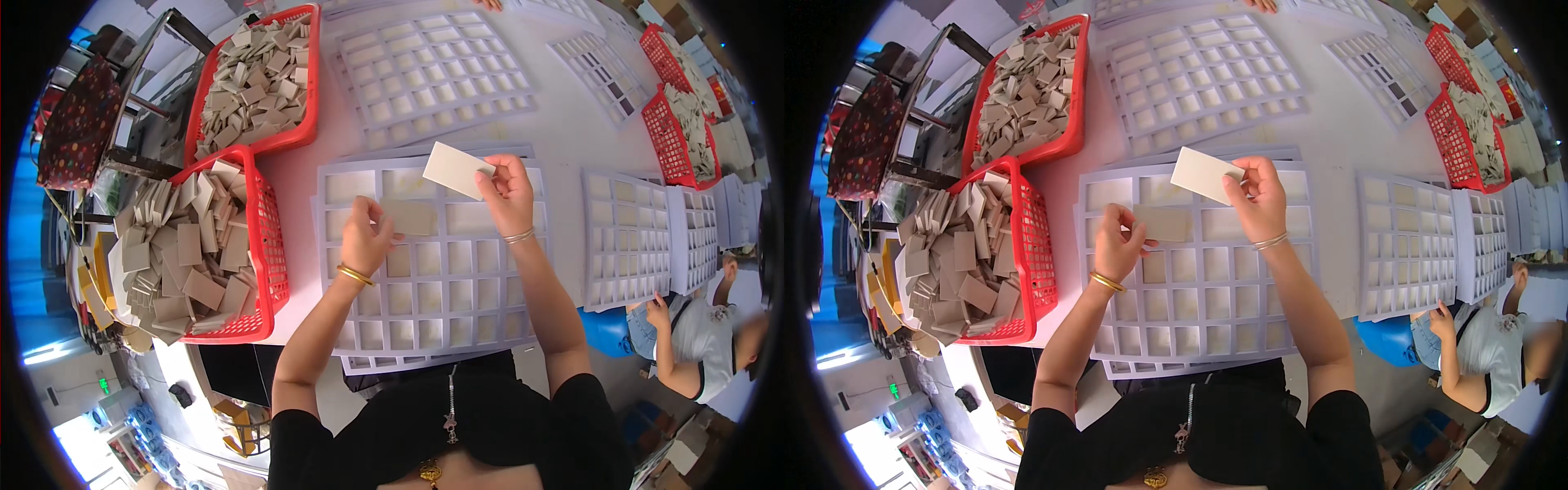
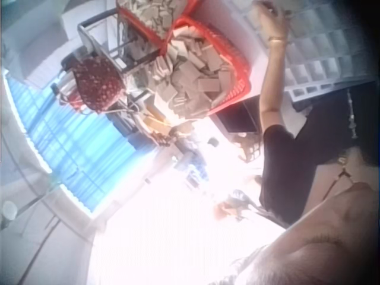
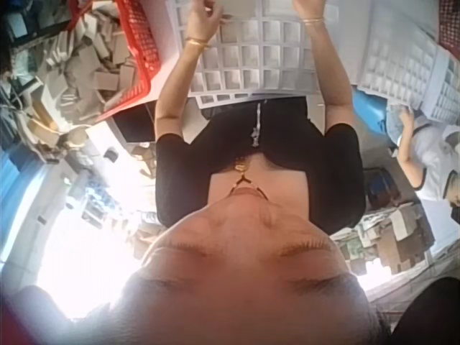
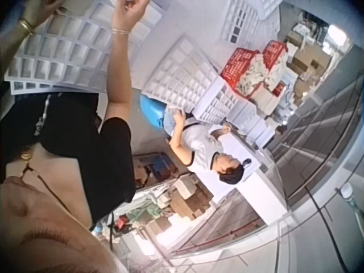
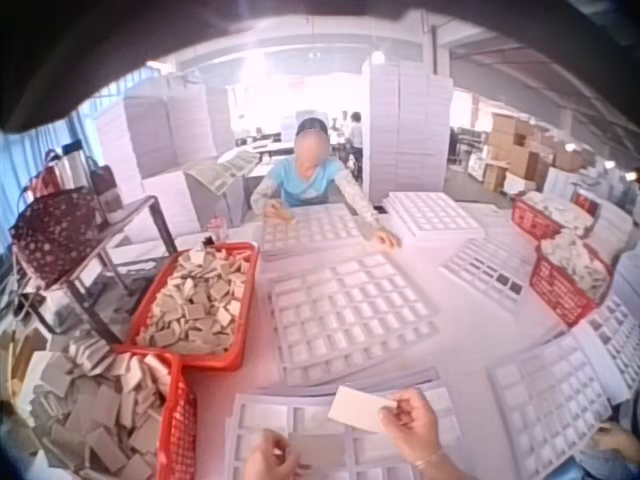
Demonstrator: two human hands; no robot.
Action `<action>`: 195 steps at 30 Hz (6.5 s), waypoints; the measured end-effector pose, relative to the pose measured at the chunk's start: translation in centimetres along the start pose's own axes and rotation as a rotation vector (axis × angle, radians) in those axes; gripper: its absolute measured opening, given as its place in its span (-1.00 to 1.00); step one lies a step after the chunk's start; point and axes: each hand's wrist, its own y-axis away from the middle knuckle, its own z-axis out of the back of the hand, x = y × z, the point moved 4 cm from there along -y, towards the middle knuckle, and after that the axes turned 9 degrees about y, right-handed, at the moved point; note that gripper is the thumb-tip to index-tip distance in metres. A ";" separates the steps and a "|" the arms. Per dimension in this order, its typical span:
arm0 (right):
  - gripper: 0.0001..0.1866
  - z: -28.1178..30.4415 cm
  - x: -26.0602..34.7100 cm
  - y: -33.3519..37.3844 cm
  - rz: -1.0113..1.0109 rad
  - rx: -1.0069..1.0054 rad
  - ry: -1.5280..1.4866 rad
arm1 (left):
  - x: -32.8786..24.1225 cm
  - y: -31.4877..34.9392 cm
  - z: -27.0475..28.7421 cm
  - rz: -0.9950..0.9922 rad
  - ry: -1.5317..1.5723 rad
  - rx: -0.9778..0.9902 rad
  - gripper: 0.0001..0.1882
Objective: The person repeatedly picks small beige square tiles from a red basket and places them into the compartments of a white grid tray. The person continues this repetitive action throughout the clip, filling the tray's slots one by one.
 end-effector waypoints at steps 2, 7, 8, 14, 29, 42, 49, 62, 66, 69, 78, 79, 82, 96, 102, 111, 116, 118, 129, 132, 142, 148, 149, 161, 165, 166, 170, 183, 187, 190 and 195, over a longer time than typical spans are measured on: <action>-0.71 -0.6 0.1 -0.1 -0.027 0.020 -0.002 | 1.2 -0.2 0.3 0.038 -0.155 0.051 -0.80; -0.78 -1.9 0.2 -0.7 -0.139 0.125 0.116 | -2.5 1.4 -0.7 -0.296 -0.840 -0.017 -0.77; -0.79 -2.2 0.2 -0.9 -0.140 0.133 0.141 | -3.0 1.7 -0.8 -0.348 -0.892 -0.046 -0.76; -0.84 -4.0 -1.4 -2.3 -0.229 0.248 0.294 | -2.1 2.5 0.3 -0.420 -0.841 -0.021 -0.80; -0.77 -7.7 -1.6 -2.5 0.495 0.336 1.030 | -1.6 1.7 -0.9 -0.601 -1.174 0.221 -0.92; -0.71 -10.2 -0.5 0.9 0.572 0.547 1.144 | -7.4 -5.3 4.4 -0.309 -1.241 0.322 -0.84; -0.66 -10.6 -1.1 1.5 0.470 0.552 1.175 | -7.9 -20.2 20.1 -0.151 -1.279 -0.121 -0.44; -0.67 -9.8 -0.8 1.9 0.430 0.572 1.122 | -1.5 -25.8 21.4 0.090 -1.383 -0.198 -0.53; -0.69 -9.8 -1.0 1.7 0.425 0.569 1.131 | -4.6 -24.0 19.3 -0.019 -1.354 -0.269 -0.66; -0.71 -9.8 -1.4 1.8 0.443 0.570 1.137 | -5.6 -24.0 20.7 -0.246 -1.090 -0.475 -0.69; -0.70 -8.9 -1.7 1.3 0.444 0.563 1.038 | -8.0 -20.3 16.5 -0.021 0.569 -0.159 -0.78; -0.70 -8.8 -1.6 0.9 0.448 0.569 1.019 | -8.8 -17.9 13.9 0.025 0.633 -0.051 -0.81; -0.66 -7.9 -1.7 -1.1 -0.187 0.437 0.143 | -9.4 -12.8 7.8 0.094 0.611 0.229 -0.77; -0.63 -4.2 3.3 4.1 -0.291 0.459 0.036 | -1.8 1.6 0.4 0.314 0.733 0.044 -0.76; -0.77 -3.4 1.6 6.3 0.079 0.636 0.525 | 0.7 5.9 2.8 0.189 0.836 -0.202 -0.83; -0.86 -4.7 1.2 6.5 0.045 0.694 0.535 | 3.9 10.2 3.5 0.093 0.764 -0.333 -0.82; -0.81 -4.9 1.4 7.2 0.490 0.509 0.886 | 3.1 10.3 3.0 0.049 0.622 -0.346 -0.80; -0.78 -5.1 2.1 7.5 0.478 0.482 0.879 | 2.9 10.2 2.7 0.012 0.581 -0.353 -0.80; -0.77 -6.1 4.3 9.6 -0.138 0.382 0.052 | 1.5 10.3 0.7 -0.025 0.356 -0.224 -0.80; -0.81 -3.8 4.8 9.7 -0.055 0.600 0.393 | 0.9 10.4 2.2 -0.232 0.016 -0.255 -0.76; -0.86 -3.7 2.4 12.1 0.000 0.660 0.506 | -2.5 7.5 -2.2 -0.710 -0.660 0.327 -0.68; -0.87 -3.7 2.1 12.5 -0.069 0.640 0.440 | -2.7 6.9 -2.3 -0.625 -0.653 0.434 -0.66; -0.87 -3.8 2.1 12.7 -0.083 0.644 0.422 | -2.8 7.0 -2.0 -0.620 -0.660 0.418 -0.66; -0.83 -4.3 3.8 13.8 0.223 0.575 0.789 | -0.6 10.3 0.1 -0.647 -0.932 0.268 -0.70; -0.83 -4.3 3.9 14.5 0.430 0.542 0.912 | -1.3 11.3 -0.1 -0.681 -1.003 0.260 -0.71; -0.84 -4.2 3.7 14.8 0.471 0.550 0.953 | -1.3 11.7 0.0 -0.684 -1.008 0.277 -0.72; -0.81 -4.4 3.4 16.5 0.539 0.662 1.134 | -0.1 12.6 0.2 -0.624 -1.078 0.360 -0.72; -0.56 6.9 4.0 13.7 0.319 -0.055 0.999 | 0.7 13.1 7.4 -0.209 -0.839 -0.332 -0.61; -0.56 14.0 -2.4 14.4 0.048 -0.105 1.155 | 3.4 14.0 8.8 -0.049 -0.803 -0.235 -0.59; -0.55 13.9 -3.7 15.1 -0.086 -0.097 0.939 | 2.2 13.9 8.7 -0.013 -0.776 -0.287 -0.65; -0.57 14.0 -3.6 15.8 -0.098 -0.272 0.800 | 0.1 14.6 8.2 -0.150 -0.774 -0.375 -0.67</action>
